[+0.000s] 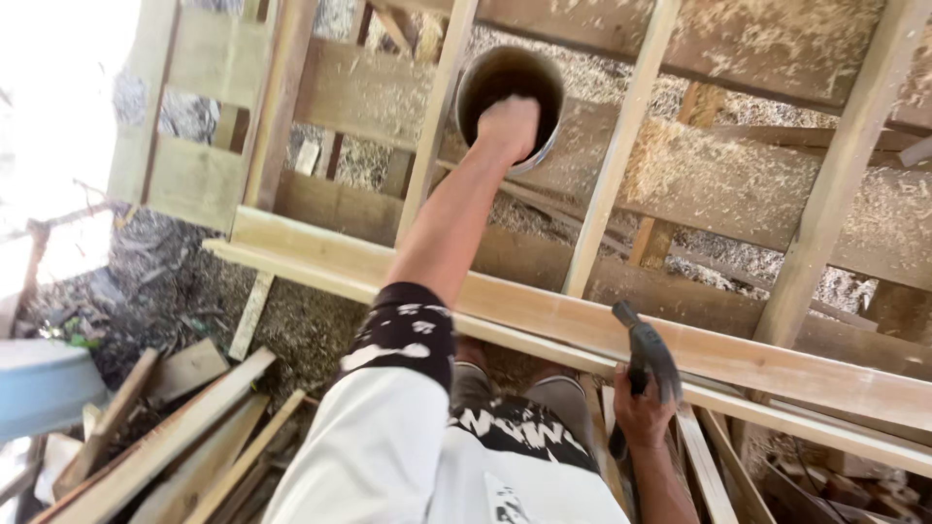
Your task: The person uses a handheld electric planer to smooth a wooden plank on a frame, then hammers nails to secure the plank in place. The person retrieves nails from a bucket and drives them into the wood using a hammer.
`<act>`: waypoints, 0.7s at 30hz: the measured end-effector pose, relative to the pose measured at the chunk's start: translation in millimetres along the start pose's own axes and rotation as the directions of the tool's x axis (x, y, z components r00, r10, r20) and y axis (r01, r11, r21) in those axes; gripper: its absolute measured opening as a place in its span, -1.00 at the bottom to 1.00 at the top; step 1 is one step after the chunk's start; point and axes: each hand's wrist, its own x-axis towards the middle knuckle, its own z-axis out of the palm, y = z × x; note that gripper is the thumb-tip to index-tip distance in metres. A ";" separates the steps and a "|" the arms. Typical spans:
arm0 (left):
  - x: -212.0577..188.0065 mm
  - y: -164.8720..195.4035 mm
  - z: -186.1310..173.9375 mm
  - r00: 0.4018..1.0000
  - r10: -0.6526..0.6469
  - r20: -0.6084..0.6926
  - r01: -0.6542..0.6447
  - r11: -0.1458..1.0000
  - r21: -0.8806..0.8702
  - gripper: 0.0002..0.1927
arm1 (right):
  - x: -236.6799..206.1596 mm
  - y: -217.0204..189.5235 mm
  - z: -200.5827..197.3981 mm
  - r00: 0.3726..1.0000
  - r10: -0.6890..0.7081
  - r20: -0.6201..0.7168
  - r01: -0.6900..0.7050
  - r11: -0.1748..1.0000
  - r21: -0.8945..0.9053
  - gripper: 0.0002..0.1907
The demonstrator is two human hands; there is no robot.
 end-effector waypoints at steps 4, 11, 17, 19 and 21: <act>26.1 2.6 20.7 0.999 -0.012 -0.035 0.010 0.998 -0.062 -0.64 | 9.4 -6.8 -6.5 0.997 -0.063 -0.048 0.065 0.997 0.049 -0.66; 27.2 2.5 17.9 0.999 0.010 -0.046 -0.011 1.000 -0.027 -0.66 | 18.8 -12.8 -15.1 0.997 -0.081 -0.012 0.081 0.996 0.037 -0.68; 6.8 2.6 -3.6 0.984 0.058 -0.168 -0.067 0.996 -0.053 -0.73 | 25.8 -23.2 -15.2 0.988 -0.154 -0.005 0.154 0.988 0.001 -0.56; -1.4 3.3 -12.2 0.971 0.088 -0.224 -0.112 0.989 -0.095 -0.73 | 27.4 -24.8 -13.0 0.988 -0.154 0.031 0.154 0.988 0.017 -0.50; -15.4 -0.5 -16.7 0.906 0.133 -0.403 -0.237 0.946 -0.221 -0.71 | 27.2 -23.5 -8.4 0.928 -0.368 -0.060 0.366 0.930 -0.040 -0.47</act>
